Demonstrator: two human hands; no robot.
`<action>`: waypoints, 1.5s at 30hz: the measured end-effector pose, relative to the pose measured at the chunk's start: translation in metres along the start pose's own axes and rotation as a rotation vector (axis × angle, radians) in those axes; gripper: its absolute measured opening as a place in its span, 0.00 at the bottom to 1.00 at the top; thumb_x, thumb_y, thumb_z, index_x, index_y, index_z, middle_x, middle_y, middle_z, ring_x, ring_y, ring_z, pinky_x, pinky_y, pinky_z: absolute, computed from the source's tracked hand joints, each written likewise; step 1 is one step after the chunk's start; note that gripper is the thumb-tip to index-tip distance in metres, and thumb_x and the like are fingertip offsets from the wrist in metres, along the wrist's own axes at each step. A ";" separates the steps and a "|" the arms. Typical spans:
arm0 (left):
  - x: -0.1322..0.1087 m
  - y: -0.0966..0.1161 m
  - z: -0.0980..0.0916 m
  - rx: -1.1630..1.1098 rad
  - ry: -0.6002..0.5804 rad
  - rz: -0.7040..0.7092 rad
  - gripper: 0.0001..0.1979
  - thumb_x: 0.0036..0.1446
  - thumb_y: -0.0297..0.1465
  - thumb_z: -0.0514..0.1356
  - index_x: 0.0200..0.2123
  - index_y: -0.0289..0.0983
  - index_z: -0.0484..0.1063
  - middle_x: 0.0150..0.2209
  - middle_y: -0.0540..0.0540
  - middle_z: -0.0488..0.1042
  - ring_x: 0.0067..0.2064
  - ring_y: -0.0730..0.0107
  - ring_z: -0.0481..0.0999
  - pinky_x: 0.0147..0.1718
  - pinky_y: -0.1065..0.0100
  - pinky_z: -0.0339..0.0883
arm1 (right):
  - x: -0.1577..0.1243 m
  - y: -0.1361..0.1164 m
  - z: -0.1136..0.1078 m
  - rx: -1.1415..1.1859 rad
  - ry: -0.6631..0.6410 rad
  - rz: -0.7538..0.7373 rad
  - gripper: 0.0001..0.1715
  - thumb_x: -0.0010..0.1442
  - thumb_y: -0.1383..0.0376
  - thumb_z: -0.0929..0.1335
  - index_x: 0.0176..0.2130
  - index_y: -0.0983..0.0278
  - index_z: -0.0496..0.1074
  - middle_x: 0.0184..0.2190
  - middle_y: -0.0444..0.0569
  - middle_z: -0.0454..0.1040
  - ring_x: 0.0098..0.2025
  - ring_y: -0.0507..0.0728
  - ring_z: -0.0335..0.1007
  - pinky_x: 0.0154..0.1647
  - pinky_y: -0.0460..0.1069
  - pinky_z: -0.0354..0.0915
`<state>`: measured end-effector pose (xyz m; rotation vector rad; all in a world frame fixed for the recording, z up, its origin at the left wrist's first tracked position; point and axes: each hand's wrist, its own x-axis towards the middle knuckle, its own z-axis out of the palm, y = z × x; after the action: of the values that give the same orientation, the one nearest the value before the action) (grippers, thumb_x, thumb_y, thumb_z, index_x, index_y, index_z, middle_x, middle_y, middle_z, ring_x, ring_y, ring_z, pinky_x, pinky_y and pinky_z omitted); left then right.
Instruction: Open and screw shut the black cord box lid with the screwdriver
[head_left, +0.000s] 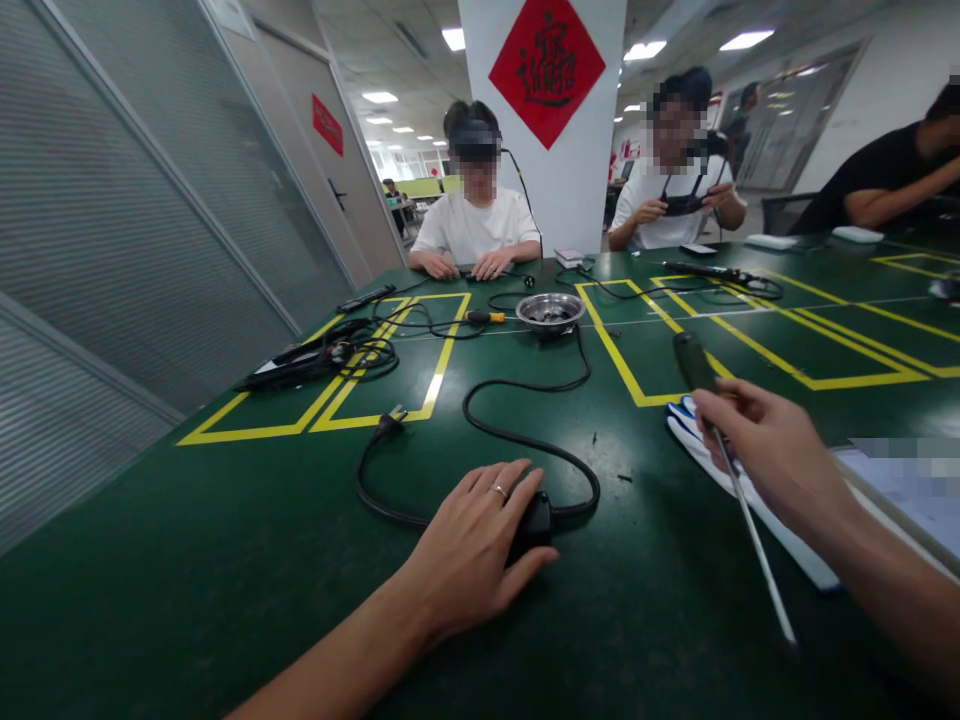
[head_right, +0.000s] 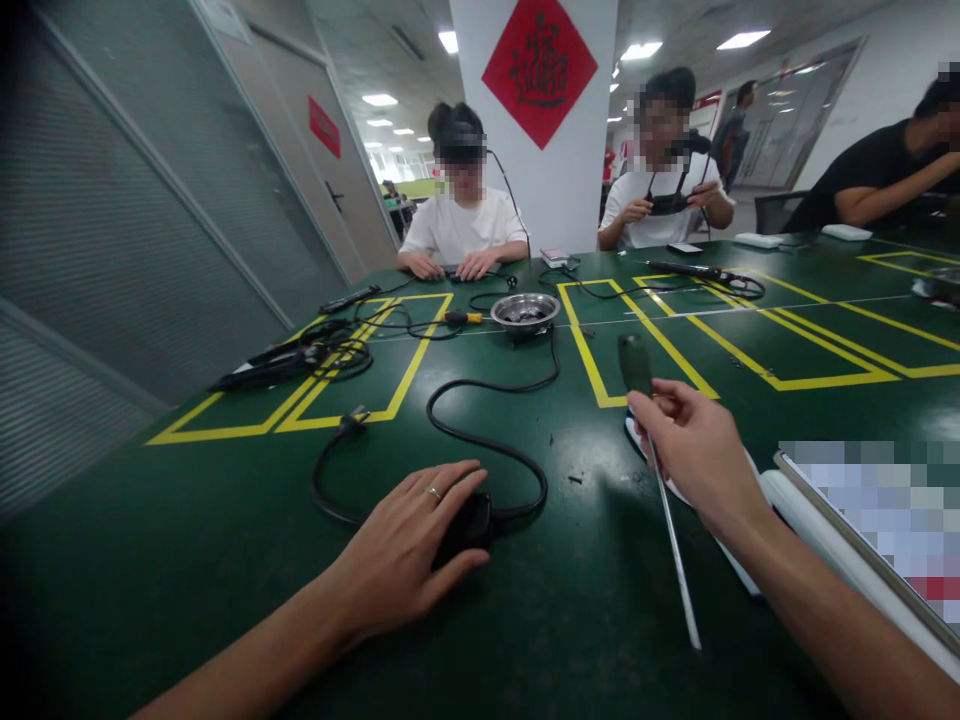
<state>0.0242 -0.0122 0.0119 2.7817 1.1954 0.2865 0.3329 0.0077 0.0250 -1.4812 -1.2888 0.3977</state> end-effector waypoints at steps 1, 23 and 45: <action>0.000 0.000 -0.001 -0.007 -0.002 -0.004 0.30 0.60 0.44 0.55 0.61 0.37 0.54 0.60 0.37 0.60 0.58 0.49 0.62 0.56 0.48 0.57 | 0.002 -0.003 -0.003 0.056 0.030 0.003 0.16 0.57 0.52 0.65 0.38 0.60 0.70 0.24 0.44 0.70 0.19 0.52 0.64 0.18 0.49 0.61; -0.001 -0.004 0.004 -0.153 -0.043 0.040 0.18 0.61 0.32 0.55 0.54 0.40 0.58 0.54 0.42 0.64 0.51 0.57 0.68 0.51 0.53 0.65 | -0.022 -0.019 0.013 0.246 0.301 -0.078 0.06 0.57 0.62 0.68 0.34 0.63 0.68 0.31 0.43 0.73 0.24 0.51 0.73 0.26 0.49 0.72; 0.005 -0.002 0.003 -0.449 0.106 -0.158 0.16 0.59 0.33 0.60 0.49 0.40 0.62 0.50 0.42 0.68 0.50 0.60 0.71 0.50 0.58 0.68 | -0.046 -0.026 0.020 0.661 0.127 0.205 0.11 0.55 0.62 0.69 0.39 0.59 0.65 0.33 0.44 0.73 0.22 0.54 0.73 0.25 0.53 0.71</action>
<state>0.0270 -0.0072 0.0097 2.2995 1.1886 0.6093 0.2878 -0.0264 0.0224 -1.0479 -0.7914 0.7676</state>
